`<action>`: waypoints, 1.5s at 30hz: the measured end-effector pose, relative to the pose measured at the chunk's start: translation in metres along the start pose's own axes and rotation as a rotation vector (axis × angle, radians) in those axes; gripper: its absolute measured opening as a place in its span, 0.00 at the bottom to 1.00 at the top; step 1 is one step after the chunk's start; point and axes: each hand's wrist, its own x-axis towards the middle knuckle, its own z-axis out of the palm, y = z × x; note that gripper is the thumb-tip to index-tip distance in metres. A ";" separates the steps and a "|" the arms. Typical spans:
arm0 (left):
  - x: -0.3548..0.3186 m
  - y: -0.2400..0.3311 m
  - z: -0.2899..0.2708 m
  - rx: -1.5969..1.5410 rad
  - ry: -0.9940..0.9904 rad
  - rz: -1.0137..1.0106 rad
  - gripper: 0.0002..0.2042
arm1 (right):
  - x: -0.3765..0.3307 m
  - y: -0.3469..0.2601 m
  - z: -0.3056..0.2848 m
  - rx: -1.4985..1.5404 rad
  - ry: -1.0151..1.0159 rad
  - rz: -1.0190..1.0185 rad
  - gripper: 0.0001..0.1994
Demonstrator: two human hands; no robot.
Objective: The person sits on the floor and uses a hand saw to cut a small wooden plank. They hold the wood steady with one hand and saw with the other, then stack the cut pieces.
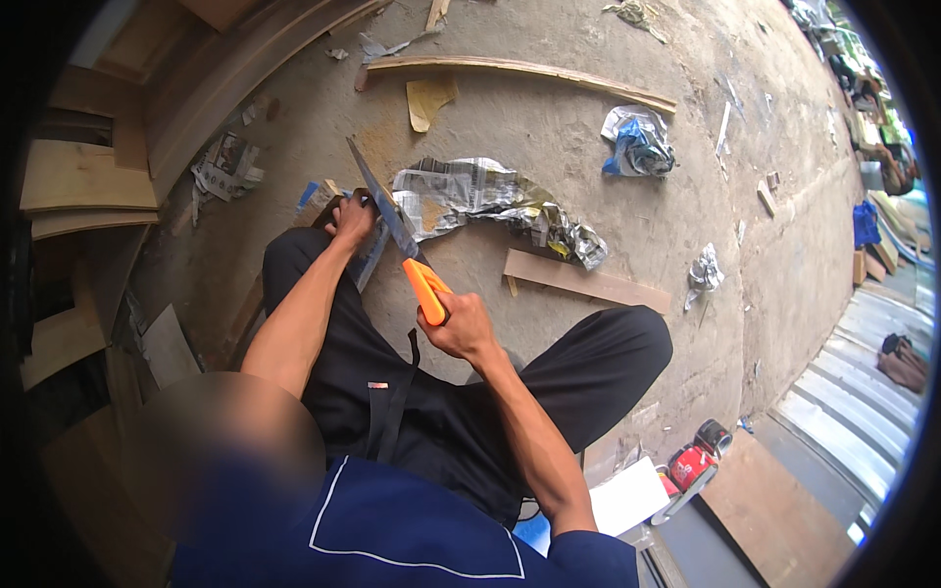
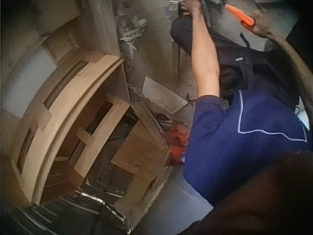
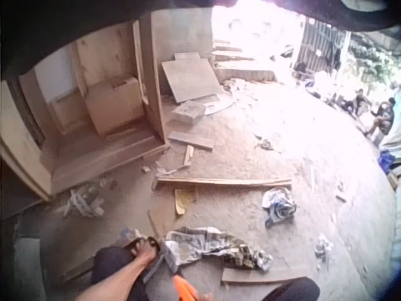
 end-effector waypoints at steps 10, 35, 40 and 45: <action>-0.006 0.007 -0.002 0.000 0.014 -0.009 0.25 | -0.001 0.010 -0.009 0.082 -0.002 -0.044 0.07; -0.022 0.007 0.005 0.112 0.045 0.089 0.22 | -0.016 0.019 -0.002 0.176 0.026 -0.081 0.06; -0.006 -0.001 0.008 0.085 0.073 0.096 0.25 | 0.004 0.010 0.005 0.112 0.002 0.010 0.07; -0.021 0.003 -0.006 0.369 0.121 0.338 0.33 | 0.010 0.010 -0.004 0.098 0.032 -0.020 0.07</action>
